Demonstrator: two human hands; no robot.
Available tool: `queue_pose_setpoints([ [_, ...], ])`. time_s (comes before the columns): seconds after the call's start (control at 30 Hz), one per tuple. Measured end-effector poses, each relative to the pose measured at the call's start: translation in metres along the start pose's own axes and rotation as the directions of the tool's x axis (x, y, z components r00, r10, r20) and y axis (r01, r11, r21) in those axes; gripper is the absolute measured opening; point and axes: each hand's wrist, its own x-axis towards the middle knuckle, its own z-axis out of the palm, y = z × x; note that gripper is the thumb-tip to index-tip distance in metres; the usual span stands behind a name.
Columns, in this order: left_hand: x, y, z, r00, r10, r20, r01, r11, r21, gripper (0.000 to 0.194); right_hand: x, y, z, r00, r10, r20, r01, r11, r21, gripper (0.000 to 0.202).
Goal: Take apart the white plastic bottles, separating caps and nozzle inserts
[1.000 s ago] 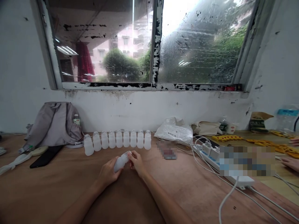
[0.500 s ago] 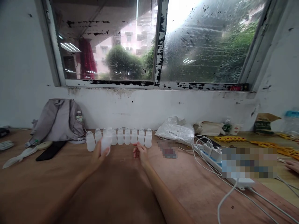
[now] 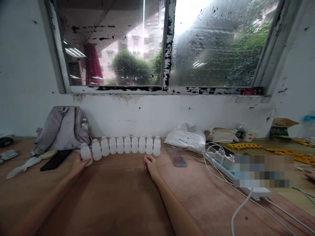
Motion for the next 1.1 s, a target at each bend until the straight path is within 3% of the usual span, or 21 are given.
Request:
queue_pose_setpoints([
  [0.17,-0.002,0.0,0.007,0.983,-0.117,0.14,0.128,0.989,-0.078,0.044,-0.001,0.001,0.001,1.0,0.013,0.006,-0.012,0.999,-0.031,0.029],
  [0.27,-0.008,0.012,0.003,0.992,-0.112,0.048,0.112,0.994,0.002,0.064,-0.002,0.001,0.001,1.0,0.02,0.009,-0.019,0.999,-0.039,0.027],
  [0.37,-0.014,0.037,-0.002,0.99,0.02,-0.141,-0.005,0.994,0.108,0.081,-0.002,0.0,0.002,1.0,0.022,0.015,-0.021,0.999,-0.046,0.026],
  [0.47,-0.017,0.073,-0.004,0.954,0.243,-0.174,-0.229,0.969,0.094,0.069,-0.003,-0.001,0.003,1.0,0.02,0.02,-0.019,0.998,-0.054,0.026],
  [0.53,-0.02,0.098,-0.001,0.931,0.354,-0.092,-0.351,0.935,0.049,0.054,-0.003,-0.002,0.003,1.0,0.02,0.023,-0.018,0.998,-0.059,0.026],
  [0.6,-0.024,0.121,0.008,0.9,0.43,0.07,-0.429,0.903,-0.029,0.038,-0.003,-0.002,0.003,0.999,0.02,0.027,-0.018,0.998,-0.063,0.026],
  [0.7,-0.034,0.146,0.03,0.807,0.482,0.342,-0.472,0.874,-0.12,0.023,-0.003,-0.002,0.003,0.999,0.018,0.028,-0.016,0.998,-0.067,0.025],
  [0.77,-0.044,0.154,0.049,0.774,0.451,0.445,-0.446,0.887,-0.123,0.02,-0.003,-0.002,0.002,1.0,0.014,0.025,-0.012,0.998,-0.069,0.024],
  [0.93,-0.068,0.154,0.085,0.771,0.319,0.551,-0.381,0.925,-0.003,0.021,-0.001,0.0,0.001,1.0,-0.002,0.012,0.003,0.997,-0.081,0.023],
  [1.1,-0.077,0.153,0.085,0.741,0.389,0.548,-0.444,0.896,-0.037,0.02,0.001,0.003,0.001,1.0,-0.026,-0.013,0.024,0.992,-0.12,0.022],
])
